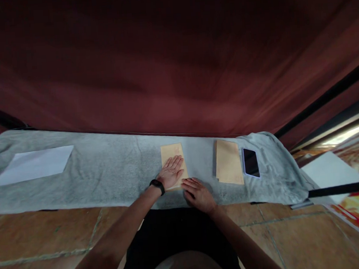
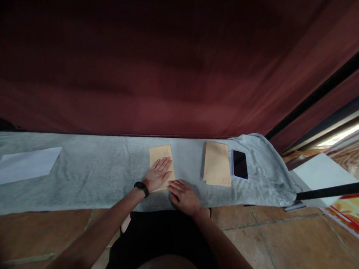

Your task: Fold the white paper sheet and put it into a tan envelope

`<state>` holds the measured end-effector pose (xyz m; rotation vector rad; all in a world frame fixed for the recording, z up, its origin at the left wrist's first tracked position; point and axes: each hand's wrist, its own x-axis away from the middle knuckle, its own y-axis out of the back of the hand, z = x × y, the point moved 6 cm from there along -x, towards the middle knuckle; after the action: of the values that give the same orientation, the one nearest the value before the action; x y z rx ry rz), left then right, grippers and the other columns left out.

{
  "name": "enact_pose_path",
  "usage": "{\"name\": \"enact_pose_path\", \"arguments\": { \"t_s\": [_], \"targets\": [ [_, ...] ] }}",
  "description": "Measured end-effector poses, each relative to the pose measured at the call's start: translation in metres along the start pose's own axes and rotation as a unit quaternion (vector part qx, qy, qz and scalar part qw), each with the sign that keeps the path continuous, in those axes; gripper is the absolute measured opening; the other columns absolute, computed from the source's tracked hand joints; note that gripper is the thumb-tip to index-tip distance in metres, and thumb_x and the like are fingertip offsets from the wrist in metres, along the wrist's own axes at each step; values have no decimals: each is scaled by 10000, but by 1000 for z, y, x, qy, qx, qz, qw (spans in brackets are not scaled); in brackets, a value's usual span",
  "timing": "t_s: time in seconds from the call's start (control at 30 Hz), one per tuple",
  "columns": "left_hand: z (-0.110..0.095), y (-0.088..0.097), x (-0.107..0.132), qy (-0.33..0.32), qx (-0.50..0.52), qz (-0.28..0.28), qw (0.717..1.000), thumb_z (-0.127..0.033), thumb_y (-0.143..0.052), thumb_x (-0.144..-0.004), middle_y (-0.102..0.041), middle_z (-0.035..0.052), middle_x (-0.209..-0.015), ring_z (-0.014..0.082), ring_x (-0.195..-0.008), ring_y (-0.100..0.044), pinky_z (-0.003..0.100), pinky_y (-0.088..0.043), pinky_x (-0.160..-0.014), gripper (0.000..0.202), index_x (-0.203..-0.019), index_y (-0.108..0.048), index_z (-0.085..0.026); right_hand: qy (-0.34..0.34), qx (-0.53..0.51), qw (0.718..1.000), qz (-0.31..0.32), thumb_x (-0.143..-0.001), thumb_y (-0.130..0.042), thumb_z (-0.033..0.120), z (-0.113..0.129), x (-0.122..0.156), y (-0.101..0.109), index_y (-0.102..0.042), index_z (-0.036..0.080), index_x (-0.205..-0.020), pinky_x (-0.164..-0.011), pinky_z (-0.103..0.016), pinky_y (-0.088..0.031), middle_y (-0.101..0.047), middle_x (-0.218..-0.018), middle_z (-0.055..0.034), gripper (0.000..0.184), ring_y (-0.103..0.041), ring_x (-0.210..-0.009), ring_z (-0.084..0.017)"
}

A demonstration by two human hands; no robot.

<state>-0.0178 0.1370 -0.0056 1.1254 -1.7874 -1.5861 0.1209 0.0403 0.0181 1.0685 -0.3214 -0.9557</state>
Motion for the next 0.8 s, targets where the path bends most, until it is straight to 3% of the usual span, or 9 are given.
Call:
{"name": "enact_pose_path", "arguments": {
  "t_s": [0.47, 0.6, 0.8],
  "targets": [
    [-26, 4, 50, -26, 59, 68, 996, -441, -248, -1043, -320, 61, -1622, 184, -1523, -212, 405, -122, -1256, 573, -1558, -309, -198, -2, -32, 996, -79, -975, -535, 185, -5, 1, 2, -674, 274, -1259, -1141, -394, -440, -685, -1298, -28, 328, -613, -1226, -172],
    [-29, 10, 63, -34, 78, 45, 995, -486, -347, -1020, -372, 73, -1598, 201, -1498, -291, 415, -201, -1244, 578, -1525, -378, -208, -35, -35, 994, -94, -964, -563, 185, -9, -1, -1, -720, 265, -1163, -1094, -385, -468, -709, -1248, -28, 266, -638, -1166, -180],
    [-23, 20, 74, 17, 123, -41, 991, -345, -352, -1027, -571, 84, -1450, 191, -1386, -475, 405, -395, -1163, 435, -1365, -579, -194, -100, -18, 987, -123, -985, -532, 198, -14, -11, -8, -729, 244, -1043, -1008, -373, -473, -740, -1125, -31, 210, -654, -1072, -192]
  ]
}}
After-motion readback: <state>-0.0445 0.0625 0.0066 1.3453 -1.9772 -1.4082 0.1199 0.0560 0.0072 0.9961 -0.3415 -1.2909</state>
